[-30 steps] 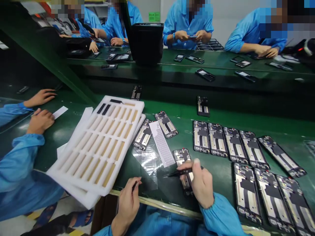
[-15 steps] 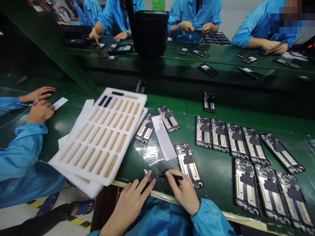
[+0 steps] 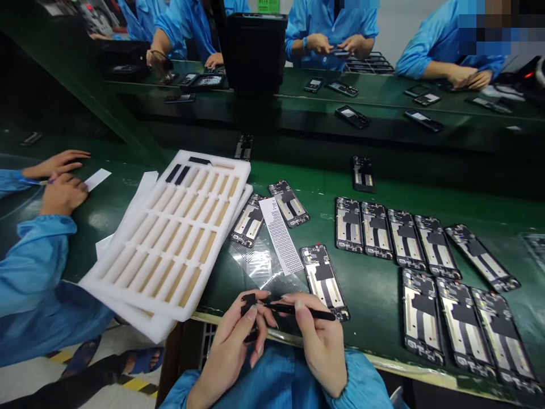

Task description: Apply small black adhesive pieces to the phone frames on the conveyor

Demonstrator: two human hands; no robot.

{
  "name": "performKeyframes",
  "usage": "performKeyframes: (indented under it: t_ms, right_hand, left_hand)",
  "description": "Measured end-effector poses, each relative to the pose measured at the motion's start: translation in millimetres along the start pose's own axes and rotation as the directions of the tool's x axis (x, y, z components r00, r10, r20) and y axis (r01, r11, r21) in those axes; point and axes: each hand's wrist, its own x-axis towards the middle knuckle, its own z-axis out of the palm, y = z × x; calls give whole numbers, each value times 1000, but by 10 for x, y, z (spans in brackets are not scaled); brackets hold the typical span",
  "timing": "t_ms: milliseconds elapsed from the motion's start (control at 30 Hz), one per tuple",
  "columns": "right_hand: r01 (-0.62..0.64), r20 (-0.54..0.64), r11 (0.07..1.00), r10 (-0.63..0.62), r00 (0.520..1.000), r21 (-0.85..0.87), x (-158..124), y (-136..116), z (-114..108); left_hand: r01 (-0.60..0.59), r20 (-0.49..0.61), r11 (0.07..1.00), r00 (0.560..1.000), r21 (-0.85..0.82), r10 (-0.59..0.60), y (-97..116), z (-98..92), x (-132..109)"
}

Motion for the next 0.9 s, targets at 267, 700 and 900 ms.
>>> performKeyframes:
  t_ms: [267, 700, 900]
  right_hand:
    - [-20, -39, 999, 18, 999, -29, 39, 0, 66]
    - [66, -14, 997, -66, 998, -35, 83, -4, 84]
    - [55, 15, 998, -55, 998, -3, 95, 79, 64]
  left_hand:
    - [-14, 79, 974, 996, -225, 33, 49, 116, 73]
    - [16, 19, 977, 1000, -214, -13, 105, 180, 128]
    - [-19, -137, 954, 990, -299, -23, 108, 145, 167]
